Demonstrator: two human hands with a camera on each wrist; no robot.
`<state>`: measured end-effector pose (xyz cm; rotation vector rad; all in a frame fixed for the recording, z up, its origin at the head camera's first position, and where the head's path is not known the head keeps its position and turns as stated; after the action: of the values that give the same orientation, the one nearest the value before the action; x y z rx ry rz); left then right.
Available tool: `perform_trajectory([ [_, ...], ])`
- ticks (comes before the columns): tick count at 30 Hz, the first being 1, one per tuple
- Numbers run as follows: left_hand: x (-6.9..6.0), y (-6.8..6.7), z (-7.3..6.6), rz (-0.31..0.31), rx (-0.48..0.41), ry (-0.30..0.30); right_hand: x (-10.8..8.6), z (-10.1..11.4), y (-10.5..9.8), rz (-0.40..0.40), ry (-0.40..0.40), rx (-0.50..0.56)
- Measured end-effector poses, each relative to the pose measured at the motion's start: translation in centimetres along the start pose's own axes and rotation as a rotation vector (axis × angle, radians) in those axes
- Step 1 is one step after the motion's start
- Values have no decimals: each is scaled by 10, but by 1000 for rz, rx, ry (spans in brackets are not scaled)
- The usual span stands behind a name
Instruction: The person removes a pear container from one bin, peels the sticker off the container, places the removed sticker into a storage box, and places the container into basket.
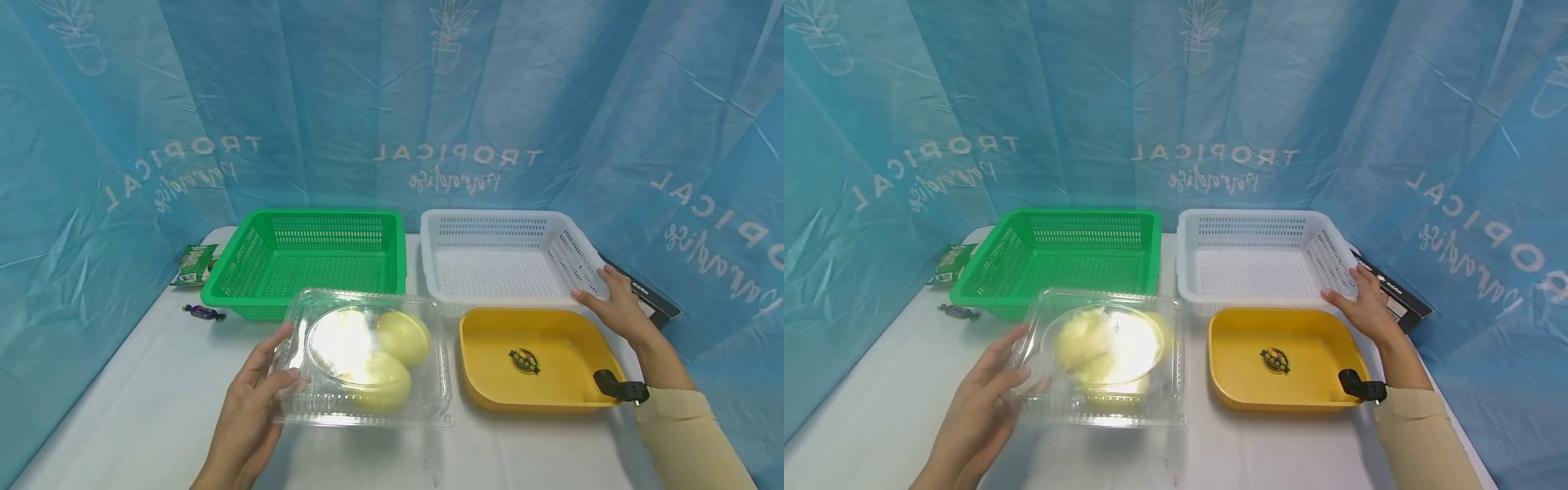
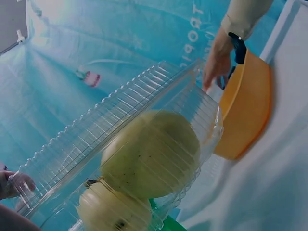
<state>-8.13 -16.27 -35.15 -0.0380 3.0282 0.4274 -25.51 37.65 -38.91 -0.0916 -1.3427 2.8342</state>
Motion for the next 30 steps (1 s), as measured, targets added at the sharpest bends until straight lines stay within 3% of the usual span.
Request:
perform_trajectory([
  [11, 24, 27, -21, -21, -68, 48, -1, 1, 1, -12, -6, -4],
  [17, 48, 41, -20, -38, -116, 98, 0, 2, 2, -26, 4, -16],
  [30, 91, 67, -16, -53, -146, 115, 1, 2, 3, -27, 8, -26],
])
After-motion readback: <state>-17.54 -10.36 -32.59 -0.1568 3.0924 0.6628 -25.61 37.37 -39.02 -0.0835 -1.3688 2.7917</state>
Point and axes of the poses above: each hand's wrist, its own x-axis towards the middle knuckle, its own y-axis out of the palm, z = x × y, the point moved 1 cm from there along x, towards the middle knuckle, and after that the axes turned 1 degree about x, right-handed, at the moved point
